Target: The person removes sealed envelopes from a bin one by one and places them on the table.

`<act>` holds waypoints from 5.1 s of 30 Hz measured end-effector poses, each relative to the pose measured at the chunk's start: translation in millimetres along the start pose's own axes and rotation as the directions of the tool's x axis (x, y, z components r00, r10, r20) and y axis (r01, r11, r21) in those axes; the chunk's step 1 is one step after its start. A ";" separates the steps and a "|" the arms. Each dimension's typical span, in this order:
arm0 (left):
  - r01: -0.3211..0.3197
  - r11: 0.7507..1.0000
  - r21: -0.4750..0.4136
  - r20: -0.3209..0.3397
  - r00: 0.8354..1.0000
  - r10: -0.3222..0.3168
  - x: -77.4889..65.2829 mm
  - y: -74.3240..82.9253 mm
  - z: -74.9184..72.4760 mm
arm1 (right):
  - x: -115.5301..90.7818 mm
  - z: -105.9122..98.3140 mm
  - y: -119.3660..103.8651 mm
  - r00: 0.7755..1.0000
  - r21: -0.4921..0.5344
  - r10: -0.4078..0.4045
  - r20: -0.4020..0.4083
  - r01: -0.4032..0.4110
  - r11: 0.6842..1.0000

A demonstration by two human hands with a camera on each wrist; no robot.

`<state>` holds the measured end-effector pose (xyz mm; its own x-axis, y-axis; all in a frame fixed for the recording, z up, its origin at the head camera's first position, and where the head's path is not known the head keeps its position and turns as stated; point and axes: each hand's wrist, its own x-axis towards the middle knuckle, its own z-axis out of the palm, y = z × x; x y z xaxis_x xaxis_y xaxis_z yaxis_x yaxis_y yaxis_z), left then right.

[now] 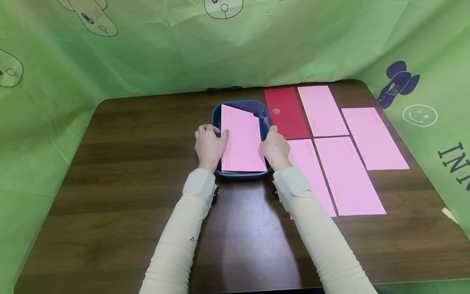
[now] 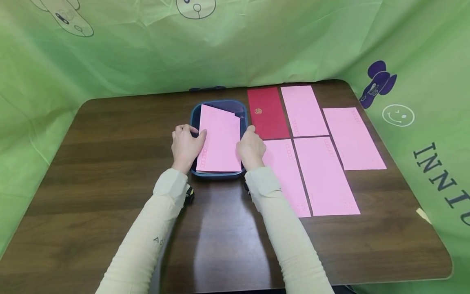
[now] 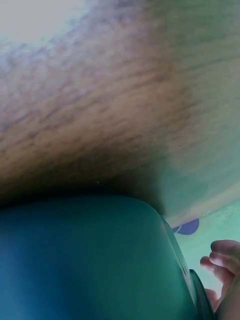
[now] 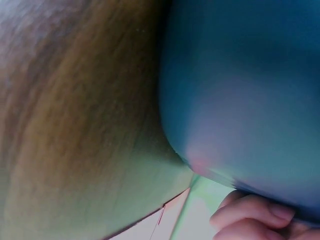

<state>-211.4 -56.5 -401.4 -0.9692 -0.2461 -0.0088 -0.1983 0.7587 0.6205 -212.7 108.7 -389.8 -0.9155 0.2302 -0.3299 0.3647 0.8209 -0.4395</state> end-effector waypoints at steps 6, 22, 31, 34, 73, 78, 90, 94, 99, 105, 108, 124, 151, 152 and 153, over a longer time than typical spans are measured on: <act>0.023 1.000 -0.013 0.045 0.999 -0.022 1.2 -0.5 0.1 | 0.3 0.9 0.7 1.000 0.012 -0.004 -0.008 0.004 1.000; -0.056 0.998 -0.015 -0.032 0.998 0.055 -0.1 -1.2 0.8 | 2.4 2.4 3.0 0.999 -0.001 -0.025 -0.028 0.025 1.000; -0.074 0.987 -0.140 -0.111 0.992 0.058 -0.7 -1.3 -0.5 | 1.9 1.5 2.2 0.999 -0.018 -0.029 -0.024 0.029 0.999; -0.095 0.985 -0.146 -0.104 0.991 0.080 -0.2 -2.2 -1.2 | 1.5 2.6 2.0 0.999 -0.032 -0.031 -0.021 0.030 0.999; -0.056 0.994 0.089 0.479 0.878 0.007 -31.0 10.8 -68.3 | 1.2 5.4 1.0 0.999 -0.041 -0.020 -0.036 0.019 0.999; 0.005 1.000 -0.028 0.386 0.922 0.006 -11.7 -9.4 -81.1 | 1.2 5.2 -1.2 0.999 -0.049 -0.020 -0.038 0.018 0.999; 0.184 0.969 -0.168 0.127 0.978 -0.163 19.2 -62.7 -85.3 | 2.0 7.4 -0.2 0.999 -0.045 -0.021 -0.032 0.020 0.999; 0.237 0.968 -0.086 0.173 0.960 -0.220 25.6 -78.4 -83.1 | 2.0 7.9 0.6 0.999 -0.044 -0.018 -0.042 0.016 0.999; 0.257 0.965 0.042 0.227 0.939 -0.260 29.2 -92.0 -76.3 | 1.8 8.1 0.3 0.999 -0.042 -0.025 -0.037 0.024 0.999; 0.345 0.938 0.036 0.190 0.919 -0.345 29.6 -90.0 -63.9 | 2.6 6.4 -0.2 0.999 -0.043 -0.020 -0.041 0.018 0.999; 0.365 0.931 0.022 0.148 0.920 -0.364 27.3 -85.7 -56.6 | 2.9 5.8 -0.4 0.999 -0.042 -0.024 -0.042 0.022 0.999; -0.079 0.878 0.472 0.185 0.983 -0.010 -15.1 -48.8 -20.7 | 2.9 3.7 0.8 0.999 -0.046 -0.026 -0.045 0.024 0.999; -0.073 0.925 0.374 0.332 0.941 -0.059 -4.4 -42.4 -12.6 | 2.9 4.6 0.6 0.999 -0.048 -0.021 -0.042 0.019 0.999; -0.077 0.925 0.373 0.334 0.941 -0.056 -4.5 -42.6 -12.6 | 3.0 4.8 0.6 0.999 -0.048 -0.022 -0.042 0.020 0.999; -0.082 0.924 0.374 0.338 0.940 -0.054 -4.6 -42.9 -12.4 | 3.2 5.0 0.7 0.999 -0.048 -0.023 -0.042 0.021 0.999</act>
<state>-196.7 -95.5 -418.3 -0.9495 -0.0683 -0.3062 -0.1587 0.9466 0.2808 -214.5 107.3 -395.3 -0.9301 0.2325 -0.2844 0.3366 0.8495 -0.4062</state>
